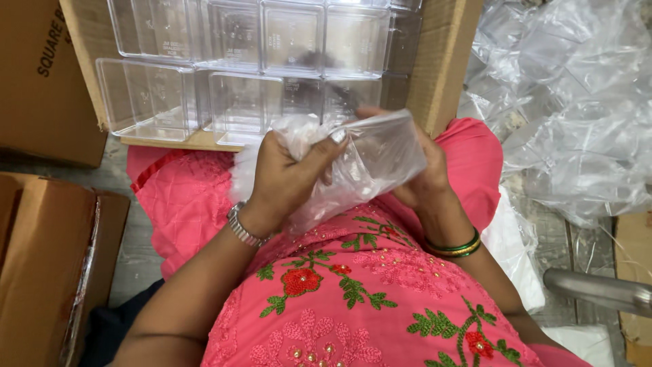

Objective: The person sits on the floor and packs clear plastic boxes one at a time into small plastic bags, twisting the bags closed. The bagged boxes are placed into a cardboard carton in front of them.

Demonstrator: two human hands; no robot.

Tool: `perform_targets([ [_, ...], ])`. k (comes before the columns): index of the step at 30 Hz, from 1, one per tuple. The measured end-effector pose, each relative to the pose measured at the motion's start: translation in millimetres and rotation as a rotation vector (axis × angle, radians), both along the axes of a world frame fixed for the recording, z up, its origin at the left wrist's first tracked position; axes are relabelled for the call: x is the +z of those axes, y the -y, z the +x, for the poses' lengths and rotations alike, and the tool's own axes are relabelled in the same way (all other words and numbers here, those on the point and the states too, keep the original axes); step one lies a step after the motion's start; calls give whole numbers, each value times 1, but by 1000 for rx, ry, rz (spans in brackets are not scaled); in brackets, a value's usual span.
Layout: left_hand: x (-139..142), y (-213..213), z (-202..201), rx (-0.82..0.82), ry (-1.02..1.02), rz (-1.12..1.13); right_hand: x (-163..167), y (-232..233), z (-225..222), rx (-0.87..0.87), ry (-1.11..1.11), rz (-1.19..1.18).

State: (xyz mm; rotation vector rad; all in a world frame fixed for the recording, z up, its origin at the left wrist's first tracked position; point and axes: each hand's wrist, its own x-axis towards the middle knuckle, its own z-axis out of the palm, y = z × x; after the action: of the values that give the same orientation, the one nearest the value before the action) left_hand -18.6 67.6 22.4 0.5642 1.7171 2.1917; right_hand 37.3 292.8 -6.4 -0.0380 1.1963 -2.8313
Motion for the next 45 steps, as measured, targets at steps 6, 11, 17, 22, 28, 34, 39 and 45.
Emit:
perform_targets([
  [6,11,-9,-8,132,15,-42,6,7,30,-210,-119,235],
  [11,4,-33,-11,120,114,-146,15,4,32,-157,-11,31],
  [17,0,-53,-12,-11,-354,-288,19,-10,43,146,-2,-125],
  [22,-7,-85,-18,-75,-368,-690,29,-19,69,325,-141,-39],
  [28,-13,-85,11,-224,-426,-690,33,-21,76,231,-128,299],
  [34,-2,-100,-8,-226,-346,-755,68,-117,104,-497,-245,14],
  [39,5,-81,-26,-59,-358,-800,57,-238,133,-857,193,814],
  [45,11,-44,-26,49,-220,-784,-42,-329,109,-1019,1039,1923],
])
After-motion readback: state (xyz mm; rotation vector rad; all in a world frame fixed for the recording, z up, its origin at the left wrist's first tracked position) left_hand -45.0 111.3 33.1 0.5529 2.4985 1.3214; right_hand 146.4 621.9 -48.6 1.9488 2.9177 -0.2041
